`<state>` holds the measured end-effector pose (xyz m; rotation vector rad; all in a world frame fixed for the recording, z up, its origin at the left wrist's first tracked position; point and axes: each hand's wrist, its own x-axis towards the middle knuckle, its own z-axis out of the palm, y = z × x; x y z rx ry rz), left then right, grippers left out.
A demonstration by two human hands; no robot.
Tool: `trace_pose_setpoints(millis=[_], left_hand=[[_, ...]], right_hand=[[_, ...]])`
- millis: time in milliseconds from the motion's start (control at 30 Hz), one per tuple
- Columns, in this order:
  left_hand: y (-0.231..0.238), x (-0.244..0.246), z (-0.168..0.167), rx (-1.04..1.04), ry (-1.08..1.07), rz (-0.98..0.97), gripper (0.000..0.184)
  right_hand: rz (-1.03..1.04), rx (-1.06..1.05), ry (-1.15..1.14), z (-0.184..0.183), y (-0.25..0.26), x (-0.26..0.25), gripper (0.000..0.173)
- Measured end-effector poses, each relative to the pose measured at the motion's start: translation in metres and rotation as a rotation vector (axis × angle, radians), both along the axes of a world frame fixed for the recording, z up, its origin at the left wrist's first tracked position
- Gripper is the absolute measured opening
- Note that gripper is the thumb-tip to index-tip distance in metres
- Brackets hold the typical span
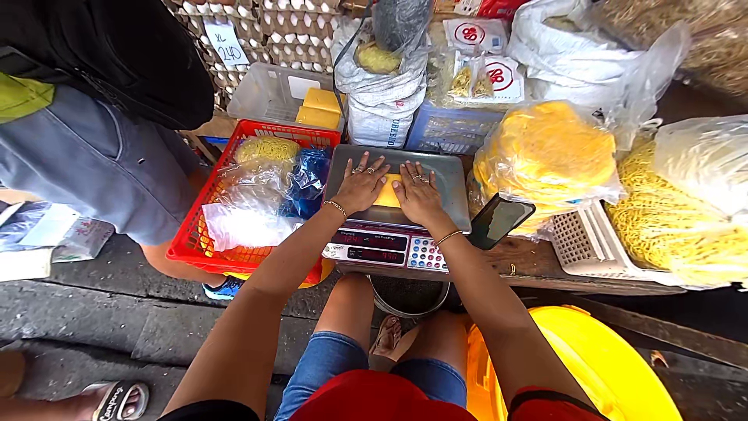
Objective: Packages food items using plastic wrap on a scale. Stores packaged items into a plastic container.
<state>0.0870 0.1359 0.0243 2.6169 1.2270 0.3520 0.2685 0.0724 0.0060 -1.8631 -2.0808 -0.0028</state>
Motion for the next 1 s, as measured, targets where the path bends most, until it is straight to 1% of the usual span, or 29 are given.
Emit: trace_pose_setpoints(millis=[100,133,200,267,300,333,433,500,567,600,700,767,800,867,933,1000], left_hand=[[0.005,-0.012,0.002,-0.050,-0.067,0.051,0.055],[0.008,-0.017,0.003,-0.083,-0.135,0.076,0.055],[0.013,-0.026,0.005,-0.106,-0.293,0.132,0.054],[0.015,-0.035,0.012,-0.116,-0.388,0.148,0.055],[0.014,-0.039,0.018,-0.123,-0.401,0.140,0.055],[0.013,-0.042,0.025,-0.122,-0.405,0.123,0.054],[0.010,-0.037,0.046,-0.120,-0.373,0.038,0.050],[0.011,-0.021,0.055,-0.142,-0.289,-0.027,0.049],[0.013,0.003,0.055,-0.216,-0.204,-0.104,0.048],[0.014,0.014,0.052,-0.268,-0.169,-0.120,0.047],[0.015,0.038,0.048,-0.432,-0.106,-0.053,0.051],[0.012,0.043,0.046,-0.595,-0.142,0.040,0.053],[0.007,0.041,0.047,-0.706,-0.167,0.081,0.052],[-0.006,0.036,0.050,-0.865,-0.246,0.153,0.049],[-0.018,0.028,0.048,-0.933,-0.353,0.176,0.050],[-0.026,0.018,0.045,-0.949,-0.476,0.167,0.050]], right_hand=[[-0.046,0.049,-0.051,0.001,-0.012,-0.014,0.069],[-0.014,0.070,-0.067,-0.002,-0.014,-0.022,0.068],[0.120,0.076,-0.086,-0.008,-0.018,-0.034,0.065],[0.217,0.049,-0.080,-0.010,-0.023,-0.029,0.064],[0.215,0.049,-0.052,-0.011,-0.025,-0.020,0.064],[0.172,0.057,-0.015,-0.011,-0.028,-0.009,0.063],[-0.075,0.048,0.115,-0.003,-0.040,0.023,0.063],[-0.201,0.080,0.265,0.010,-0.055,0.027,0.058],[-0.250,0.105,0.510,0.017,-0.073,0.020,0.052],[-0.259,0.077,0.661,0.018,-0.078,0.014,0.051],[-0.293,0.005,1.156,0.011,-0.082,-0.001,0.060],[-0.289,0.002,1.416,0.009,-0.079,-0.008,0.065],[-0.281,0.010,1.495,0.010,-0.079,-0.011,0.064],[-0.253,0.007,1.542,0.015,-0.077,-0.011,0.059],[-0.217,-0.012,1.538,0.016,-0.074,-0.009,0.055],[-0.159,-0.021,1.572,0.013,-0.068,-0.006,0.054]])
